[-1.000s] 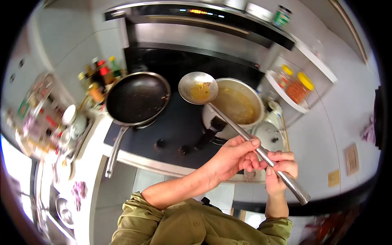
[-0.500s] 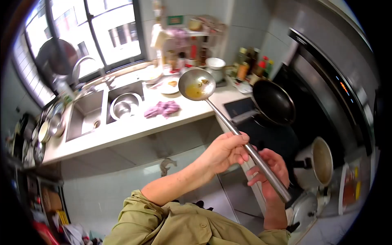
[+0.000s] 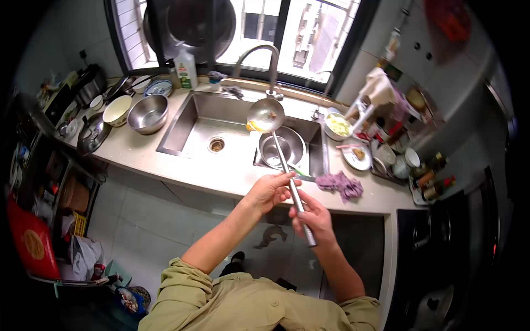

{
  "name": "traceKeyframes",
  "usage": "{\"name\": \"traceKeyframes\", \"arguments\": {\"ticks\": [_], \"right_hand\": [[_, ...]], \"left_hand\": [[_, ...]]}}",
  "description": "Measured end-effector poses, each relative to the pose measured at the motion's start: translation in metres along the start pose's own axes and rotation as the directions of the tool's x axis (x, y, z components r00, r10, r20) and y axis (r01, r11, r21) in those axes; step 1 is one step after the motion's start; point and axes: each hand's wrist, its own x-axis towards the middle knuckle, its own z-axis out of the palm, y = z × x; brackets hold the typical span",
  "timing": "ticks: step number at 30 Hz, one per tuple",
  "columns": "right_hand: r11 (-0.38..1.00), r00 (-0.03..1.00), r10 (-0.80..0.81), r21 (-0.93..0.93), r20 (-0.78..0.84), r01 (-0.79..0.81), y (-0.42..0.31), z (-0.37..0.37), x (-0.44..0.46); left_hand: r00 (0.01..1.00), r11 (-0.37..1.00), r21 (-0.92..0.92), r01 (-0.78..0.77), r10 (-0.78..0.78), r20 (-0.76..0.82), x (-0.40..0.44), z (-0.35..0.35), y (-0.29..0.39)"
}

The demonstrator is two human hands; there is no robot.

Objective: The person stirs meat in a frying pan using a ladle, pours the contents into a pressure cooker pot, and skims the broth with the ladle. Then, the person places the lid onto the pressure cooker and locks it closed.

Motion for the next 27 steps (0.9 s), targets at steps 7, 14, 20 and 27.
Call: {"name": "traceKeyframes", "arguments": {"ticks": [7,14,20,27], "right_hand": [[0.982,1.000,-0.001,-0.191,0.030,0.007,0.071,0.032,0.129],[0.962,1.000,-0.014,-0.274,0.011,0.016,0.091,0.031,0.161],[0.990,1.000,0.011,-0.139,-0.025,-0.014,0.080,0.016,0.146],[0.919,0.997,0.003,0.393,0.074,-0.032,0.052,-0.028,0.083]], "left_hand": [[0.970,0.989,0.121,-0.084,0.109,-0.218,0.017,-0.102,0.064],[0.945,0.989,0.132,-0.068,0.106,-0.309,0.022,-0.120,0.078],[0.943,0.978,0.206,-0.013,0.081,-0.322,0.027,-0.101,0.068],[0.953,0.951,0.308,0.009,0.085,-0.289,0.018,-0.047,0.034]]}}
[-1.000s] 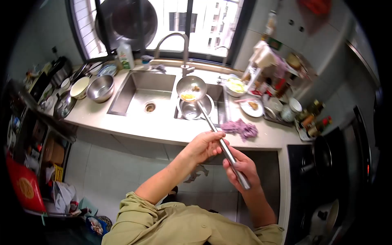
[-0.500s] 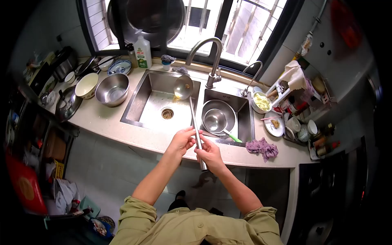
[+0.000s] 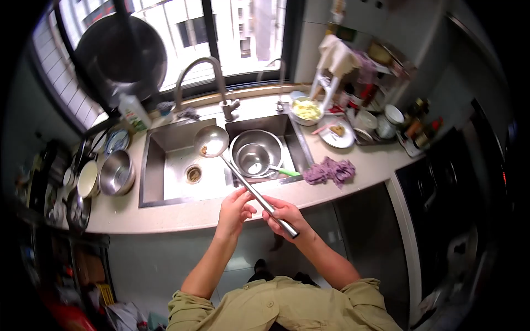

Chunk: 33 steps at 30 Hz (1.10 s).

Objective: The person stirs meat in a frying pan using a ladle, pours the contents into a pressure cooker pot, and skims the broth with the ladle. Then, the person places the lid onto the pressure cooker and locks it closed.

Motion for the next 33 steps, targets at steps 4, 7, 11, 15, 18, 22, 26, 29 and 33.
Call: {"name": "traceKeyframes", "arguments": {"ticks": [4,7,11,15,18,22,26,29,33], "right_hand": [[0.986,0.988,-0.129,0.096,-0.090,0.138,-0.023,-0.005,-0.084],[0.942,0.928,-0.289,0.101,-0.234,0.319,-0.029,0.007,-0.174],[0.769,0.695,-0.626,-0.136,-0.352,0.624,-0.036,0.024,-0.299],[0.518,0.323,-0.834,-0.435,-0.447,0.737,-0.037,0.039,-0.431],[0.295,0.033,-0.926,-0.664,-0.377,0.687,-0.035,0.026,-0.524],[0.355,-0.281,-0.835,-0.853,-0.473,0.382,-0.050,0.013,-0.638],[0.523,-0.378,-0.776,-0.850,-0.506,0.063,-0.077,-0.008,-0.726],[0.648,-0.366,-0.739,-0.746,-0.566,-0.154,-0.096,-0.027,-0.777],[0.710,-0.304,-0.703,-0.614,-0.643,-0.343,-0.125,-0.047,-0.815]], "left_hand": [[0.988,0.992,0.122,0.010,-0.029,0.153,-0.015,0.044,-0.024],[0.962,0.986,0.158,0.062,-0.101,0.254,-0.023,0.083,-0.052],[0.885,0.954,0.240,0.180,-0.263,0.384,-0.024,0.146,-0.119],[0.789,0.910,0.324,0.257,-0.392,0.474,-0.056,0.223,-0.182],[0.715,0.883,0.381,0.276,-0.453,0.532,-0.091,0.283,-0.223],[0.619,0.853,0.476,0.212,-0.495,0.610,-0.134,0.369,-0.282],[0.527,0.819,0.530,0.221,-0.558,0.641,-0.160,0.432,-0.344],[0.507,0.787,0.573,0.229,-0.599,0.620,-0.174,0.464,-0.373],[0.504,0.751,0.630,0.198,-0.629,0.592,-0.169,0.493,-0.409]]}}
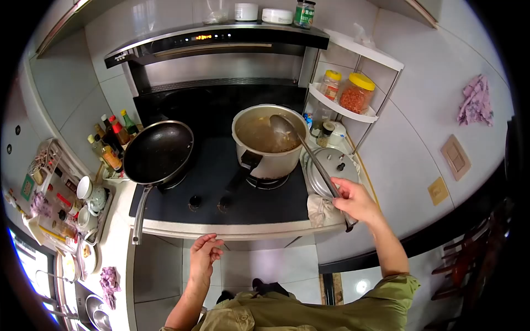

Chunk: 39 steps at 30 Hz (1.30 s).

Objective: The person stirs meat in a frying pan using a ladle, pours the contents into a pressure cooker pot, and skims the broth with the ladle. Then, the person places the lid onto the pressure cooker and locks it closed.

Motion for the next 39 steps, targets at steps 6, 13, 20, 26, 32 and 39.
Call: {"name": "traceKeyframes", "arguments": {"ticks": [6,13,20,26,32,39], "right_hand": [[0.714,0.988,-0.085,-0.683,0.131,0.152,-0.033,-0.027,0.050],[0.461,0.943,0.273,-0.886,0.188,0.044,-0.113,-0.017,0.085],[0.563,0.758,0.604,-0.805,0.245,-0.189,-0.164,-0.025,0.124],[0.704,0.625,0.682,-0.572,0.379,-0.422,-0.154,-0.051,0.159],[0.804,0.626,0.557,-0.166,0.547,-0.571,-0.096,-0.066,0.170],[0.784,0.713,0.438,0.156,0.547,-0.601,-0.075,-0.061,0.151]], "left_hand": [[0.997,0.996,0.047,0.070,-0.071,0.027,0.056,0.013,0.002],[0.986,0.992,-0.023,0.124,-0.121,0.114,0.126,0.012,0.004],[0.969,0.980,-0.033,0.195,-0.188,0.164,0.162,0.006,0.013],[0.970,0.979,-0.047,0.200,-0.191,0.153,0.168,0.016,0.019],[0.963,0.980,-0.087,0.180,-0.157,0.221,0.160,0.036,0.031],[0.843,0.945,-0.060,0.322,-0.257,0.473,0.144,0.110,0.075]]}}
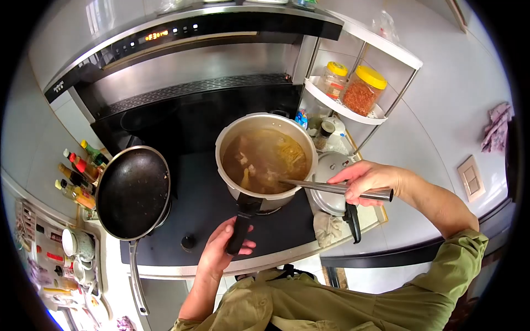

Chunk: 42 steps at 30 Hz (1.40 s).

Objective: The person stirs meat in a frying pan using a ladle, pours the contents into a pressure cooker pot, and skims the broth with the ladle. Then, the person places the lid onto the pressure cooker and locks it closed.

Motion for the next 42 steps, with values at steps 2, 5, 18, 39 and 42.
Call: {"name": "traceKeyframes", "arguments": {"ticks": [2,5,18,39,42], "right_hand": [[0.997,1.000,-0.025,0.072,0.007,0.024,0.010,-0.002,-0.003],[0.984,0.996,-0.094,0.151,0.001,0.093,0.026,0.001,-0.011],[0.967,0.965,-0.168,0.156,-0.202,0.201,0.055,0.030,-0.055],[0.360,0.755,-0.563,-0.922,-0.336,-0.142,0.041,0.102,-0.054],[0.259,0.752,-0.587,-0.950,-0.300,-0.176,0.041,0.101,-0.037]], "left_hand": [[0.998,0.997,0.055,0.055,-0.056,0.016,0.010,0.005,0.003],[0.963,0.974,0.017,0.225,-0.225,0.151,0.027,-0.010,0.003],[0.967,0.978,-0.091,0.185,-0.165,0.197,0.030,-0.010,-0.009],[0.988,0.998,-0.001,0.055,-0.054,0.148,0.023,0.004,-0.029],[0.988,0.998,0.032,0.049,-0.054,0.145,0.023,0.005,-0.028]]}}
